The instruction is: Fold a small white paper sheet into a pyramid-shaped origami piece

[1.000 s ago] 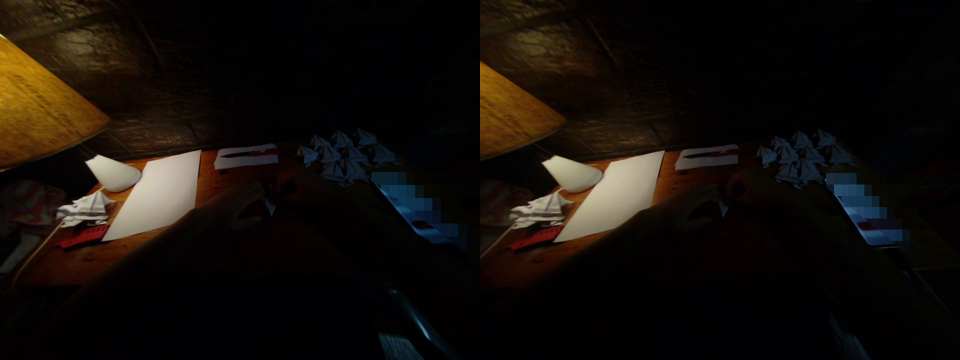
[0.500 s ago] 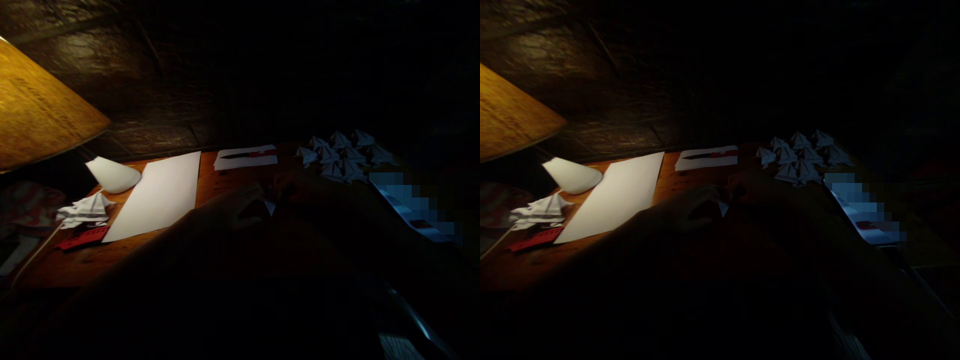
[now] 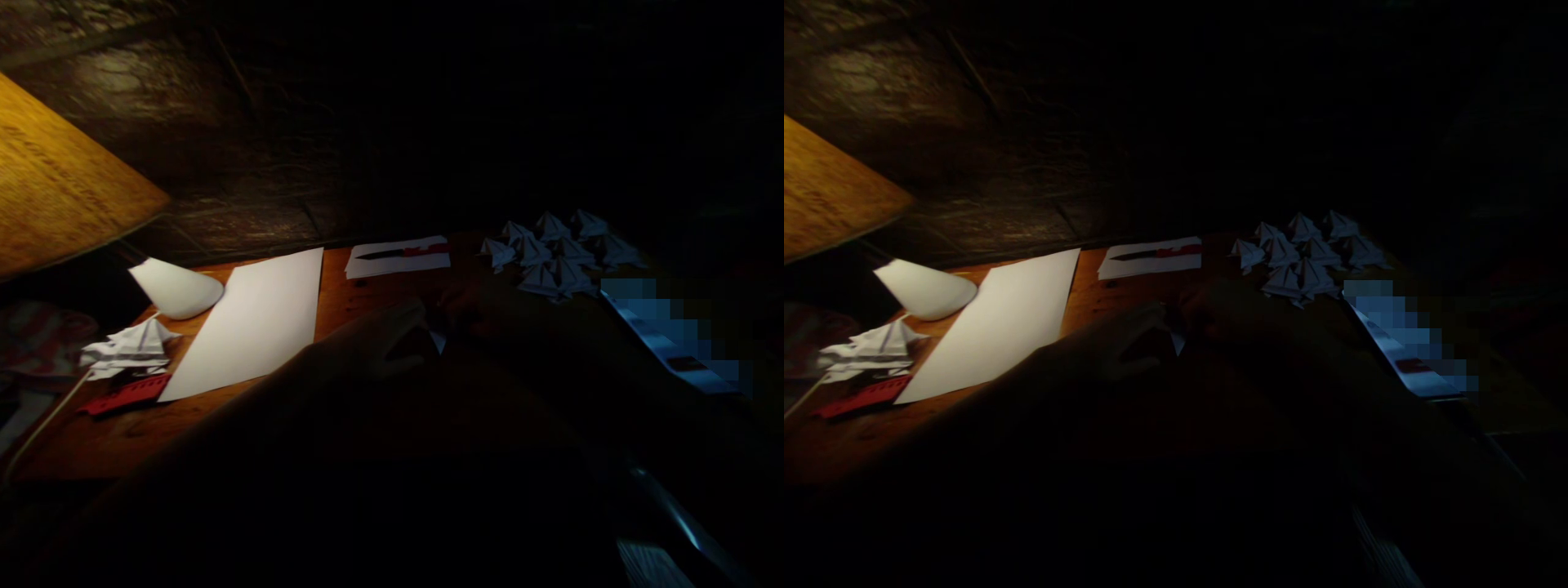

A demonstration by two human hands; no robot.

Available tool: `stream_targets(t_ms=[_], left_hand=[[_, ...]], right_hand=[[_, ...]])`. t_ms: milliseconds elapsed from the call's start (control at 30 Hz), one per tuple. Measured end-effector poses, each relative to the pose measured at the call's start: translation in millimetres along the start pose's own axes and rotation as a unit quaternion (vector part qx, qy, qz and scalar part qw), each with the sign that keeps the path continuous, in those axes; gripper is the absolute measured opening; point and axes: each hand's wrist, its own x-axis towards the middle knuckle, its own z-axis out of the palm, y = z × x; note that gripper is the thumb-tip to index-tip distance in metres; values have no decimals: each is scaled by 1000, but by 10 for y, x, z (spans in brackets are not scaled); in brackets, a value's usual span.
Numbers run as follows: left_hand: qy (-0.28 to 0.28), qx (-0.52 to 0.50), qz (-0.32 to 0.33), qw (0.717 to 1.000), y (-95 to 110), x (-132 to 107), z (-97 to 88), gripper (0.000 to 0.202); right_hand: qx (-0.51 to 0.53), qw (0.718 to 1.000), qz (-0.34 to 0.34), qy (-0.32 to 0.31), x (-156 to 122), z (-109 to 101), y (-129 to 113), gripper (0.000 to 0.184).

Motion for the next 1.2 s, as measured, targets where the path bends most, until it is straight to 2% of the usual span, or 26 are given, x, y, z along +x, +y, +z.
stream_targets(t_ms=[367,567,800,967,1200], left_hand=[[0,1,-7,1000,49,13,-21,44],[-5,-17,-14,1000,48,13,-18,44],[-10,4,-9,1000,-5,-13,16,47],[-7,27,-2,1000,-51,-36,44,58],[-9,9,14,1000,-19,-18,-2,46]], right_hand=[[-29,999,-44,12,15,-13,-55,28],[-58,997,-46,-10,47,-13,-46,25],[-90,995,-36,-27,33,-58,-87,26],[-99,994,-6,-56,-7,-124,-203,31],[-71,997,14,-37,-21,-98,-232,24]])
